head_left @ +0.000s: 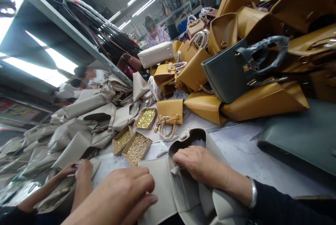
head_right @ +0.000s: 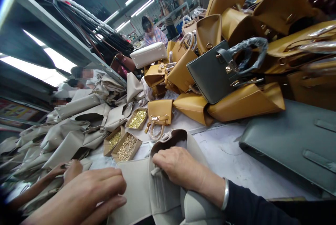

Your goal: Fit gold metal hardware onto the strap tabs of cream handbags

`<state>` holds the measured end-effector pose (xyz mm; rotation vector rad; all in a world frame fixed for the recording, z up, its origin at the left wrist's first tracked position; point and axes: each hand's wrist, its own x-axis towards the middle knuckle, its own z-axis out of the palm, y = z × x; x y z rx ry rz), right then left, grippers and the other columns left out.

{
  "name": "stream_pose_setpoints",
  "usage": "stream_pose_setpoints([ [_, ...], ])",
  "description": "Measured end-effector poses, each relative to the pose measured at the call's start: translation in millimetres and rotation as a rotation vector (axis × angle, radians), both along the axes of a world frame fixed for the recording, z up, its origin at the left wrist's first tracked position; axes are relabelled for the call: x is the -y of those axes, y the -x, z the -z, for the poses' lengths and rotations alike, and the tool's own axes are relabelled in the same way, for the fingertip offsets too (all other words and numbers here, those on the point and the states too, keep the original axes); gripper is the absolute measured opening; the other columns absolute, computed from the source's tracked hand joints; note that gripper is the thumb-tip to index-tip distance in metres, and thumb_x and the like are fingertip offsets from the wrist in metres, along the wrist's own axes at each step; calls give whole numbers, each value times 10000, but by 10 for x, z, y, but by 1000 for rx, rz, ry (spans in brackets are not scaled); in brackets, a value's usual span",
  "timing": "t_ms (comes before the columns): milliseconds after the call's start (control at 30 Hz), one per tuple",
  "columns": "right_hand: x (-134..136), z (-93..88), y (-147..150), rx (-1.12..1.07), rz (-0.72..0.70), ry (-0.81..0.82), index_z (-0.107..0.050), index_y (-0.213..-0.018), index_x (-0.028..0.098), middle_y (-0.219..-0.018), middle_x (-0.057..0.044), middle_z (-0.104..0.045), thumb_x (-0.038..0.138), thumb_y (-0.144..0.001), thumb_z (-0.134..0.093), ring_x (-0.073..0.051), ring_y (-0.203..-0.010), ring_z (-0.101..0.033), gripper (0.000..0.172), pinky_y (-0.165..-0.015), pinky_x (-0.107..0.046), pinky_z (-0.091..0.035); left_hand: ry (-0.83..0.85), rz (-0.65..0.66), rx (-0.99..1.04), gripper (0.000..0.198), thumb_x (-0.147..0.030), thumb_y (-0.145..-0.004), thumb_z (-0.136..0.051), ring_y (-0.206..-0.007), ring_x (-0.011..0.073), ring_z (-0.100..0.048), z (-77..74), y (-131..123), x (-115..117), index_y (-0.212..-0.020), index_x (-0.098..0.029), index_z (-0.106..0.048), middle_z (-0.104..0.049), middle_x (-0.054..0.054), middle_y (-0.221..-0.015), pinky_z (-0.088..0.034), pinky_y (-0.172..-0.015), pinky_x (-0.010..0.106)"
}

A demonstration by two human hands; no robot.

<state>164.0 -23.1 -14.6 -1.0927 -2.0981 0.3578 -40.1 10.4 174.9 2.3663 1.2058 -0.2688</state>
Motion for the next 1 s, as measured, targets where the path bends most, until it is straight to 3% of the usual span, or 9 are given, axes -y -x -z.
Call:
stream_pose_setpoints([
  [100,-3,35,-27,-105,40,34,-572,-995,209,-875,13,-661,24,-917,-548,-157,-760,-596,202,-689,-272,-400,95,-1,-209,243,-333,-926,-566,-691,187,-592,353,152,-60,-714,-222,-608,-669,22,-769,-380,-640,282],
  [167,-10,64,-20,-156,58,25,-574,-991,209,-858,14,-654,33,-917,-557,-159,-748,-587,191,-683,-269,-394,97,-114,-151,254,-301,-936,-496,-671,179,-569,724,184,-60,-708,-197,-539,-630,24,-734,-392,-634,272],
  [267,-24,77,-9,-238,70,-7,-575,-978,204,-843,6,-652,62,-943,-556,-162,-731,-585,147,-678,-273,-397,252,-419,195,233,-379,-955,-435,-696,188,-601,1280,149,-45,-841,-195,-522,-574,19,-767,-508,-625,274],
  [367,-25,46,-20,-389,62,-28,-581,-1003,199,-858,-10,-670,129,-1012,-524,-165,-748,-614,91,-689,-277,-427,205,-680,545,371,-519,-917,-523,-846,234,-641,1562,0,-31,-1094,-193,-536,-580,66,-999,-583,-581,310],
  [467,1,7,-36,-592,62,-26,-587,-1023,203,-872,-25,-684,177,-1050,-489,-166,-768,-638,105,-704,-279,-469,-31,-741,727,530,-554,-923,-570,-1034,268,-632,1544,-246,-8,-1312,-205,-489,-551,127,-1249,-612,-642,316],
  [600,56,7,-34,-763,88,-41,-590,-1024,215,-856,-22,-677,178,-1047,-490,-163,-750,-641,110,-692,-275,-491,-242,-548,785,565,-358,-902,-656,-1281,285,-532,1427,-540,-81,-1419,-224,-472,-486,133,-1437,-550,-1007,400],
  [700,90,40,-40,-769,101,-33,-589,-1042,219,-847,-15,-672,164,-1042,-498,-160,-742,-645,107,-681,-266,-495,-151,-400,744,596,-197,-849,-638,-1354,299,-490,1440,-626,-255,-1430,-215,-501,-482,127,-1482,-477,-1104,441],
  [833,112,65,-67,-709,117,-60,-586,-1057,221,-873,-10,-680,124,-1033,-506,-153,-772,-655,128,-704,-255,-491,71,-311,642,703,-132,-780,-679,-1348,323,-516,1497,-675,-452,-1460,-176,-505,-532,148,-1468,-443,-1140,479],
  [1000,121,34,-95,-726,90,-112,-591,-1048,219,-858,5,-671,111,-1030,-516,-137,-767,-647,133,-713,-241,-488,-37,-148,612,662,-104,-790,-684,-1378,308,-502,1472,-840,-478,-1435,-192,-564,-547,111,-1483,-361,-1212,449],
])
